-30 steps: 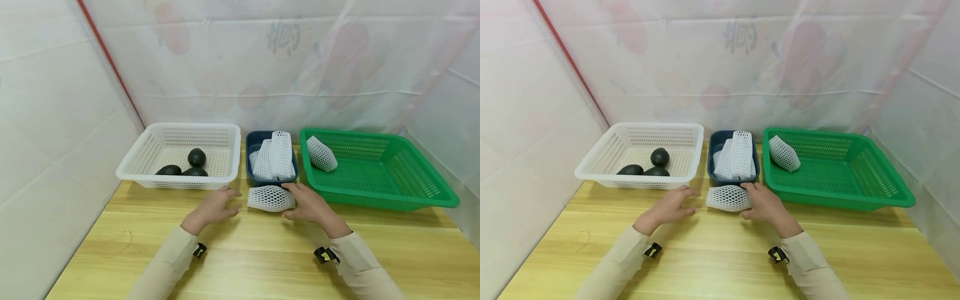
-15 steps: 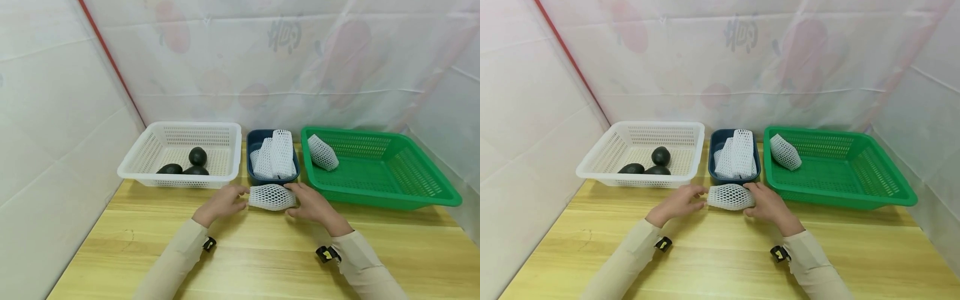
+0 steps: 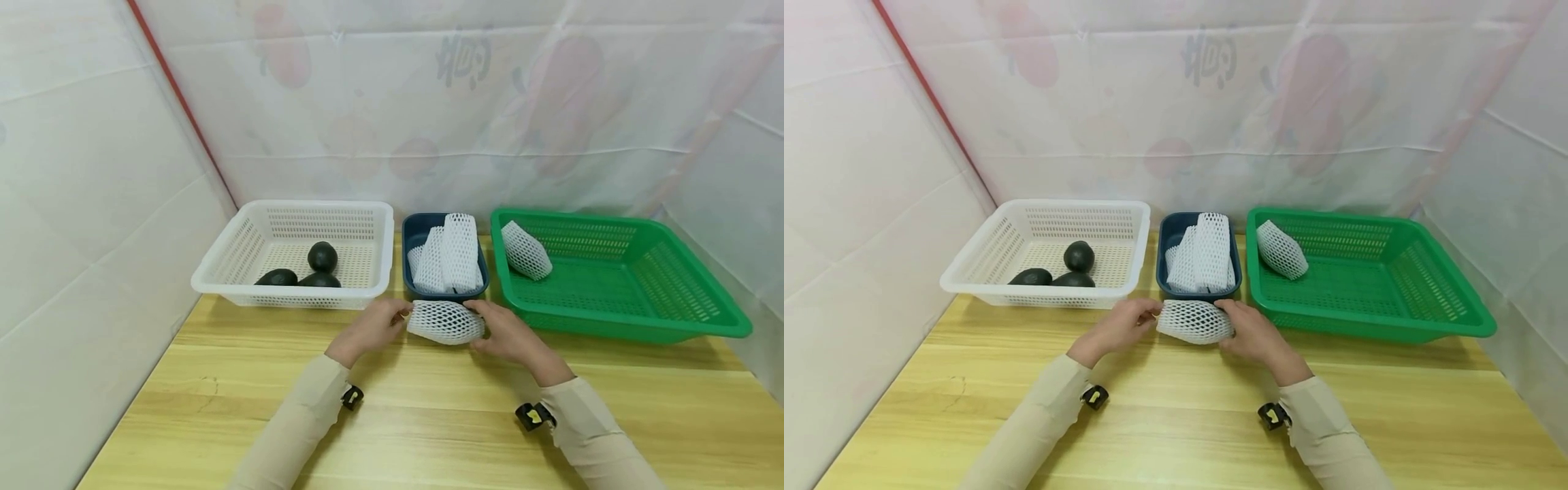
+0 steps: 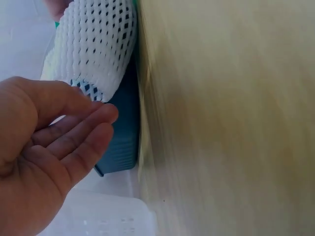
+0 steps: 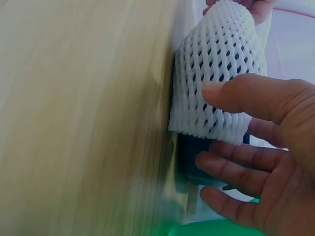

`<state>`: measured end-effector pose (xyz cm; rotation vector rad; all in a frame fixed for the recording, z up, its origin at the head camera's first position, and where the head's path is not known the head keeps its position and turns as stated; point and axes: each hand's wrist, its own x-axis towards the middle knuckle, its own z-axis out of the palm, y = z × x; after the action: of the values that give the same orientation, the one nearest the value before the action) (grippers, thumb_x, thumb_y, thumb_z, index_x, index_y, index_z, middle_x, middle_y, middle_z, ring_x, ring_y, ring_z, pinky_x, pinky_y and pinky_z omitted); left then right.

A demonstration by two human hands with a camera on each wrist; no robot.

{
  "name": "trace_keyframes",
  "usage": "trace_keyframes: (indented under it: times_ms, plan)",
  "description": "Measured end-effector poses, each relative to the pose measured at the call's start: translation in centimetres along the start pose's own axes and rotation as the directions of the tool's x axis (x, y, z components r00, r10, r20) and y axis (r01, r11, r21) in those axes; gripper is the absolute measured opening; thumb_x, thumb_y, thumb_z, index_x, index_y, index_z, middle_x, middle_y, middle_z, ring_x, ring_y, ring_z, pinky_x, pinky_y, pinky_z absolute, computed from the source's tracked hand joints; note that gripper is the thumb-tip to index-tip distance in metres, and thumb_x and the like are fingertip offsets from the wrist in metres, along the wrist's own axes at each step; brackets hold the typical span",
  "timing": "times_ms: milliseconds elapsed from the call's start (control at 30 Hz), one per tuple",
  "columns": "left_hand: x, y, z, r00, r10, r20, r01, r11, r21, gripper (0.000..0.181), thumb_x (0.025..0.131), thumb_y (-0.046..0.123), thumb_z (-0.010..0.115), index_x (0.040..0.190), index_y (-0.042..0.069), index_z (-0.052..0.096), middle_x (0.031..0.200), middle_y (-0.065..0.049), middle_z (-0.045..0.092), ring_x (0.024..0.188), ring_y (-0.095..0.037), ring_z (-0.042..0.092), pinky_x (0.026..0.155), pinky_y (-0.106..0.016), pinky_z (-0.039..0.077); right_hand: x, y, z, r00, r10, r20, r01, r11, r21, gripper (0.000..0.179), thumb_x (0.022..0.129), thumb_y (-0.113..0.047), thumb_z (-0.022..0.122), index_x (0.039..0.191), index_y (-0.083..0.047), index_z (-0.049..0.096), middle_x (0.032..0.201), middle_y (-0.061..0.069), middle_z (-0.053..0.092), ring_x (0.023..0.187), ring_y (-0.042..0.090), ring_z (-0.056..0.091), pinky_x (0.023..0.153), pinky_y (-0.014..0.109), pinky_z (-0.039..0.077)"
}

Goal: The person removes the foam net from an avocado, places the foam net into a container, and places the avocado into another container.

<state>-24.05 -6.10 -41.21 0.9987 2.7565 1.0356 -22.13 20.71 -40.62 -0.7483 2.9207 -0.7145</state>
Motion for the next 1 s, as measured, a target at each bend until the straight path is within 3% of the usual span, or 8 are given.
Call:
trace_keyframes:
  times_ms: [167,333,467,633,833,1000]
  plan:
    - [0.5,-0.1,0.3,0.999,0.023,-0.041,-0.024,1.000,-0.006,0.027,0.082,-0.007,0.061,0.109,-0.005,0.064,0.097,-0.013,0.066,0.082,-0.019,0.063,0.072,-0.021,0.049,0.1,0.1,0.0,0.999,-0.033,-0.027,0.033,0.999,0.009,0.059,0.074,-0.002,0.073,0.127,0.004,0.048,0.118,0.021,0.057,0.105,0.036,0.054,0.084,0.048,0.045]
    - [0.8,0.2,0.4,0.996,0.072,-0.057,-0.073,0.997,-0.012,0.028,0.079,-0.009,0.061,0.106,-0.006,0.065,0.100,-0.014,0.066,0.083,-0.020,0.063,0.072,-0.022,0.049,0.2,0.0,0.0,0.997,-0.051,-0.052,0.052,0.999,0.013,0.052,0.075,0.001,0.071,0.124,0.005,0.052,0.108,0.019,0.061,0.097,0.032,0.058,0.079,0.045,0.048]
    - [0.8,0.5,0.5,0.999,0.026,-0.021,-0.027,0.999,-0.036,0.035,0.075,-0.006,0.065,0.110,-0.003,0.064,0.104,-0.013,0.065,0.088,-0.020,0.064,0.075,-0.026,0.050,0.1,-0.2,-0.1,0.996,-0.060,-0.069,0.060,0.998,0.003,0.046,0.075,0.002,0.071,0.118,0.005,0.056,0.102,0.016,0.064,0.092,0.030,0.060,0.076,0.043,0.049]
    - [0.9,0.4,0.8,0.999,-0.035,0.018,0.036,0.996,-0.078,0.038,0.072,-0.009,0.068,0.107,0.001,0.062,0.105,-0.011,0.063,0.088,-0.020,0.064,0.071,-0.020,0.049,0.1,-0.2,-0.1,0.994,-0.071,-0.085,0.070,0.997,-0.014,0.038,0.076,0.002,0.071,0.112,0.004,0.061,0.100,0.014,0.066,0.087,0.027,0.062,0.073,0.041,0.050]
    - [1.1,0.3,0.9,0.999,-0.041,0.015,0.042,0.999,-0.021,0.037,0.069,-0.006,0.071,0.104,0.004,0.061,0.095,-0.007,0.065,0.082,-0.015,0.063,0.069,-0.019,0.048,0.1,-0.3,0.1,0.990,-0.092,-0.108,0.087,0.995,-0.047,0.033,0.075,0.000,0.073,0.107,0.003,0.064,0.098,0.013,0.067,0.083,0.025,0.063,0.070,0.038,0.051]
    - [1.3,0.6,0.9,0.998,-0.045,0.034,0.045,0.999,0.003,0.039,0.068,-0.005,0.071,0.105,0.004,0.062,0.098,-0.006,0.065,0.084,-0.014,0.062,0.071,-0.020,0.048,0.2,-0.3,0.1,0.987,-0.109,-0.119,0.103,0.993,-0.056,0.033,0.075,0.001,0.073,0.106,0.002,0.064,0.096,0.012,0.067,0.082,0.025,0.064,0.069,0.039,0.051]
